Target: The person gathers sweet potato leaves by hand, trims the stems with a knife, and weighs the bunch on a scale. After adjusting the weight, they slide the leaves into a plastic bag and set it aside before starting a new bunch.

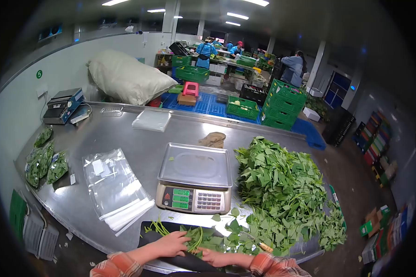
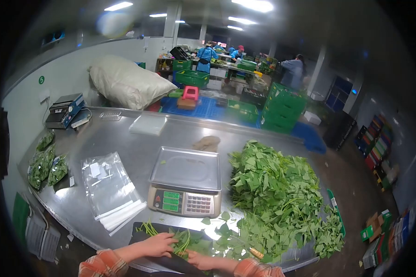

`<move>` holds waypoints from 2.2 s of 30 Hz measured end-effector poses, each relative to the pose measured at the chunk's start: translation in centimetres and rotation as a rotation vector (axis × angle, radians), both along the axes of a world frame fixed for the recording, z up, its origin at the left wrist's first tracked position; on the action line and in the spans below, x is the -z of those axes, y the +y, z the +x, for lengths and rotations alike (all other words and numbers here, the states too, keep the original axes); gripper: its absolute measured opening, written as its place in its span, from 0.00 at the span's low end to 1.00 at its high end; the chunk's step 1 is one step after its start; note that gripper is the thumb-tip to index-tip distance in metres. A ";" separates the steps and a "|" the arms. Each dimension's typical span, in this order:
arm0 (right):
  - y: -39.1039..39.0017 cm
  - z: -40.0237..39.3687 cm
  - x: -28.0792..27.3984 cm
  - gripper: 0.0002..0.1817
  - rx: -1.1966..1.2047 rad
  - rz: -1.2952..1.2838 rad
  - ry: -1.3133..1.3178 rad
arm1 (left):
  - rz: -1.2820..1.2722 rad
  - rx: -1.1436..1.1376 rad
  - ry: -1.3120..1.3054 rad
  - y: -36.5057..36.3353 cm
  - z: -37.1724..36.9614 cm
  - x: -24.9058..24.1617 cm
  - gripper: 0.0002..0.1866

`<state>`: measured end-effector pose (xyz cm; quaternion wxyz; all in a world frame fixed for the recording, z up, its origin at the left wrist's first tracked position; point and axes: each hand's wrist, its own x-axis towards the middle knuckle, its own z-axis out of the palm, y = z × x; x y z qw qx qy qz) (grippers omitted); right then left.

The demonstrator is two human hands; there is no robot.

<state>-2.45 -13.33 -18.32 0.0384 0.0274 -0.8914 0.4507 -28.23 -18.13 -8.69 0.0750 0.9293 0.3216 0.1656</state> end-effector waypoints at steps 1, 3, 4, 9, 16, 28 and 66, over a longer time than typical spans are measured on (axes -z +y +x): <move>-0.1 0.0 -0.7 0.21 -0.040 0.070 -0.084 | -0.366 -0.066 0.253 -0.4 -0.7 2.2 0.16; 0.4 -0.5 -2.0 0.24 -0.111 0.216 -0.246 | -0.401 -0.160 0.406 -2.2 0.0 2.5 0.17; 1.1 -0.8 -4.0 0.26 -0.116 0.210 -0.268 | -0.306 -0.211 0.460 -3.5 0.6 0.8 0.17; 3.0 -3.2 -8.0 0.22 -0.177 0.003 -0.378 | -0.206 -0.128 0.423 -6.3 0.9 -4.0 0.14; 10.2 -8.3 -14.1 0.18 0.599 0.308 -0.263 | -0.090 -0.094 0.283 -7.6 0.1 -2.6 0.09; 10.4 -5.7 -6.5 0.36 0.371 -0.654 -0.940 | -0.789 -0.099 -0.005 -1.5 -1.1 2.8 0.18; -2.2 -5.1 -8.9 0.39 0.392 -0.040 -0.522 | 0.079 -0.578 -0.105 -6.7 -4.3 5.9 0.12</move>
